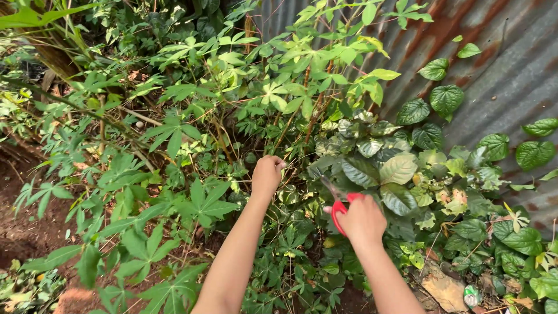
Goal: Trimming leaves and stems from cassava plants using scissors and placing them in a hole.
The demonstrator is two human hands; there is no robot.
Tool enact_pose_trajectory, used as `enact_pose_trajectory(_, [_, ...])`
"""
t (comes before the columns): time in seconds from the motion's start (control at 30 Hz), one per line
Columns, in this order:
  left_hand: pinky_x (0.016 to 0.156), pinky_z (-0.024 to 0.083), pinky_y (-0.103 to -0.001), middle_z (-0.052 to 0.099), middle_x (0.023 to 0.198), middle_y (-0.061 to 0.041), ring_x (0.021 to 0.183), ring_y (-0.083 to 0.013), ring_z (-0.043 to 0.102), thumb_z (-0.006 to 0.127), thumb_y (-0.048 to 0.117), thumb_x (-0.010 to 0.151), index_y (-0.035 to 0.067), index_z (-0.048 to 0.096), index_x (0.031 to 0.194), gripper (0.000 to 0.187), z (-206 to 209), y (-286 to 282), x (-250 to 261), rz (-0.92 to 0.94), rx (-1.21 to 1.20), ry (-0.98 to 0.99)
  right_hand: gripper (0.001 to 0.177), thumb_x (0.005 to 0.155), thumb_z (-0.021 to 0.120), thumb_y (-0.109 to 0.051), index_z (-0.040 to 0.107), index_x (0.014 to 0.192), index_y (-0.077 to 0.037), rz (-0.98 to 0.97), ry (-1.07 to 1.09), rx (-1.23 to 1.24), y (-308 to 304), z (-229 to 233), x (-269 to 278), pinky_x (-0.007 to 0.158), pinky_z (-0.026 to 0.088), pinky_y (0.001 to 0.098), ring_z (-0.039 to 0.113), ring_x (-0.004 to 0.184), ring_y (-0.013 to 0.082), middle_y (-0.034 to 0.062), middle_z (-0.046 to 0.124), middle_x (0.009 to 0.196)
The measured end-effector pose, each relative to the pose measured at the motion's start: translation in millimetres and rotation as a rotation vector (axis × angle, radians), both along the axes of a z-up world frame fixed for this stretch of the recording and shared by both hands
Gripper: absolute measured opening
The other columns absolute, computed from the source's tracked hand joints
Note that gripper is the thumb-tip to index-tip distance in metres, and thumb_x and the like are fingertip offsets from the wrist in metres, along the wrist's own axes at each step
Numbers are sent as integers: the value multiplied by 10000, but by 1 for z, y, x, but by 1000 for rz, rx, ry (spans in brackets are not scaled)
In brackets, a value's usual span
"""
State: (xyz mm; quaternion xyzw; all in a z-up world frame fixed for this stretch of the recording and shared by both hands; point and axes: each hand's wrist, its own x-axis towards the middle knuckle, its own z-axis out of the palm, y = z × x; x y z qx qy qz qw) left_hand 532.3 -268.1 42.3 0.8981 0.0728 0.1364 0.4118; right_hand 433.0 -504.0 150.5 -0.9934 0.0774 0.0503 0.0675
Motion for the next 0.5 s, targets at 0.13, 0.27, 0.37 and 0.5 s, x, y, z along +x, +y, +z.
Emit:
enact_pose_trajectory(0.13, [843, 521, -480, 706, 969, -152, 982, -371, 651, 731, 189, 900, 27, 747, 914, 163, -21, 18, -27, 27, 6, -74, 630, 674, 829, -594, 755, 971, -43, 197, -154, -186, 6, -16, 24, 859, 581, 441, 711, 991, 325, 163, 676, 1091])
enact_pose_trajectory(0.27, [814, 528, -461, 698, 937, -140, 925, -339, 661, 716, 202, 915, 42, 754, 910, 165, -33, 35, -58, 66, -9, -56, 695, 678, 825, -666, 746, 931, -24, 256, -76, -295, 35, 17, 23, 886, 564, 417, 702, 1004, 322, 161, 680, 1066])
enact_pose_trajectory(0.37, [805, 537, -432, 697, 944, -122, 887, -304, 678, 702, 203, 926, 41, 739, 928, 166, -31, 46, -81, 79, -60, -5, 703, 674, 828, -672, 745, 923, -20, 270, -96, -322, 46, 28, 21, 856, 569, 413, 704, 987, 316, 160, 674, 1053])
enact_pose_trajectory(0.5, [806, 550, -409, 706, 926, -112, 832, -289, 693, 673, 195, 961, 46, 720, 977, 157, -32, 52, -102, 87, -102, 20, 704, 651, 829, -683, 749, 899, -29, 290, -188, -349, 56, 38, 14, 827, 572, 403, 709, 960, 299, 150, 663, 1044])
